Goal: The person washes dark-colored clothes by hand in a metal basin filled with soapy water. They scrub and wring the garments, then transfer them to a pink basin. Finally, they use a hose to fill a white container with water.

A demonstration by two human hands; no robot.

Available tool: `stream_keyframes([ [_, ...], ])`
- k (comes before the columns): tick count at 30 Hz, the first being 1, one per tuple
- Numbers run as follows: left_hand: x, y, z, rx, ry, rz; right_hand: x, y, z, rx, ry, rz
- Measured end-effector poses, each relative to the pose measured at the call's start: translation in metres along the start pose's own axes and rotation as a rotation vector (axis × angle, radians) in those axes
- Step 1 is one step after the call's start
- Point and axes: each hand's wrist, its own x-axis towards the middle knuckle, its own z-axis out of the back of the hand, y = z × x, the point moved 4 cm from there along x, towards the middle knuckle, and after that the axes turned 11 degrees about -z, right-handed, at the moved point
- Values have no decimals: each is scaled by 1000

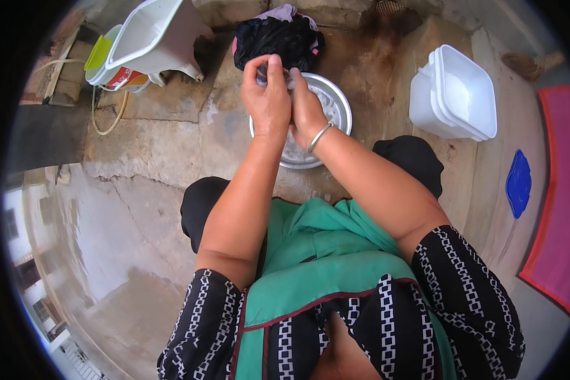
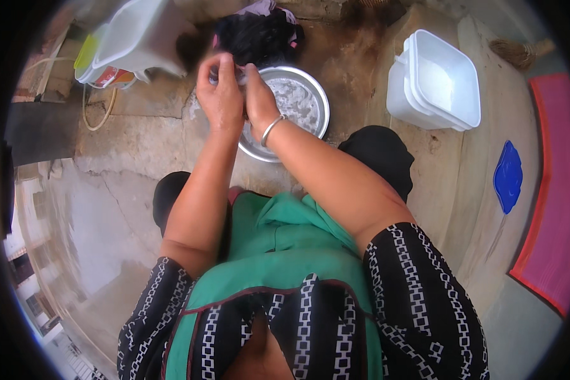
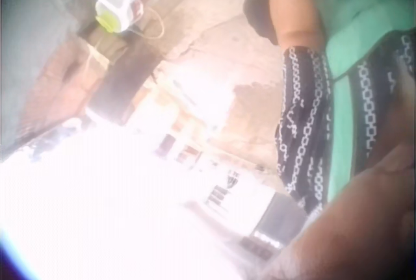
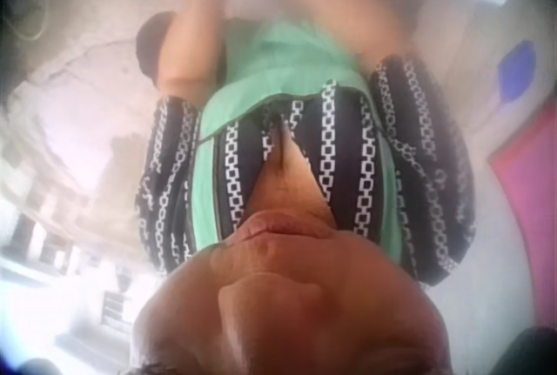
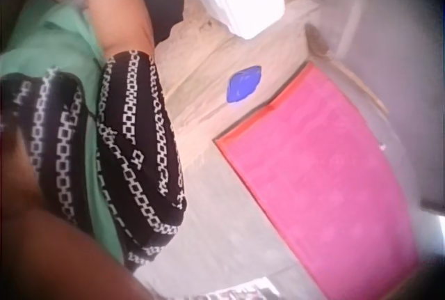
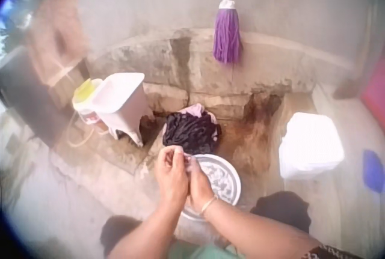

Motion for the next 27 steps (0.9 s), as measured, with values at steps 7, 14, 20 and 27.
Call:
stream_keyframes([
  [7,12,-4,-3,171,54,-262,18,-1,-3,24,90,73],
  [14,18,-10,0,5,110,-83,35,-2,-2,-77,120,56],
  [20,20,-2,8,-34,120,-90,38,-3,1,-291,6,168],
  [27,22,18,11,-81,74,22,52,0,10,-465,-92,359],
])
